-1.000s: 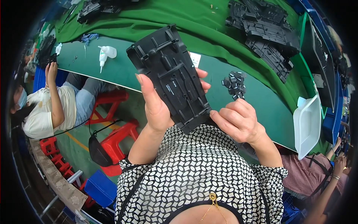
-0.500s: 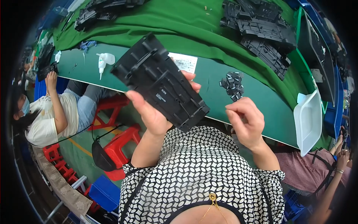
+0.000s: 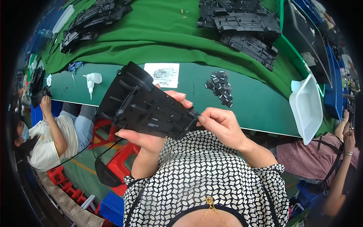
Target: Assembling small plastic components onto a black toy car chassis at a factory workbench.
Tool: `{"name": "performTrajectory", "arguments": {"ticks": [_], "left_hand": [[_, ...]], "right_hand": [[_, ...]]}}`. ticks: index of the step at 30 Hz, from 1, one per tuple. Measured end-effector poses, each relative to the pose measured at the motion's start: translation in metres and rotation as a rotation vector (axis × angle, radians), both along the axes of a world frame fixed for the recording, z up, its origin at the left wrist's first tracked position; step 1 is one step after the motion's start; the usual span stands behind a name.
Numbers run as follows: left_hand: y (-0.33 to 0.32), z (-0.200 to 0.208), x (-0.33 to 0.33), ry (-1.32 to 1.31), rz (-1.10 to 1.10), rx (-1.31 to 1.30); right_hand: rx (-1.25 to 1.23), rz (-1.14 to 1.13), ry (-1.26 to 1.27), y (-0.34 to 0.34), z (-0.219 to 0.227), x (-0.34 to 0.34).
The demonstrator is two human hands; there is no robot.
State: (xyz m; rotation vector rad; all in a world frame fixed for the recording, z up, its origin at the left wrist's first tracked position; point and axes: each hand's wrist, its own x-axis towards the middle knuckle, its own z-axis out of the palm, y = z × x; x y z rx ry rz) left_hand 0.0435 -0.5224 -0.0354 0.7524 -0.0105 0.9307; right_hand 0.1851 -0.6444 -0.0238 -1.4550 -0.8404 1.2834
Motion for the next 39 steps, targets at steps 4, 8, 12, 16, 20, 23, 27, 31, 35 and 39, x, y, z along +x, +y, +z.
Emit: {"name": "performTrajectory", "arguments": {"ticks": [4, 8, 12, 16, 20, 23, 27, 31, 35, 39], "left_hand": [[-0.001, 0.0, 0.0, -0.006, -0.002, -0.033], [0.0, 0.0, 0.0, -0.025, -0.035, -0.094], [0.008, -0.006, -0.006, 0.007, -0.071, -0.245], [0.02, -0.014, -0.019, 0.05, -0.048, -0.297], [0.019, -0.02, -0.028, 0.089, -0.005, -0.355], [0.019, -0.023, -0.028, 0.093, -0.001, -0.341], [0.017, -0.021, -0.029, 0.093, 0.003, -0.331], [0.017, -0.021, -0.03, 0.098, 0.004, -0.335], [0.018, -0.023, -0.029, 0.104, 0.001, -0.356], [0.021, -0.026, -0.03, 0.116, 0.002, -0.382]], "right_hand": [[0.002, -0.018, 0.018, -0.002, -0.001, -0.001], [-0.036, -0.028, 0.092, -0.006, -0.002, -0.003], [0.185, 0.007, -0.246, -0.026, -0.012, 0.011], [0.024, -0.252, -0.589, -0.047, -0.01, 0.047], [0.026, -0.307, -0.775, -0.053, -0.018, 0.059], [0.051, -0.295, -0.842, -0.047, -0.027, 0.053], [0.039, -0.243, -1.072, -0.038, -0.032, 0.048], [0.081, -0.247, -1.116, -0.038, -0.038, 0.046], [0.085, -0.281, -1.074, -0.039, -0.04, 0.047], [-0.065, -0.415, -0.62, -0.038, -0.03, 0.05]]}}
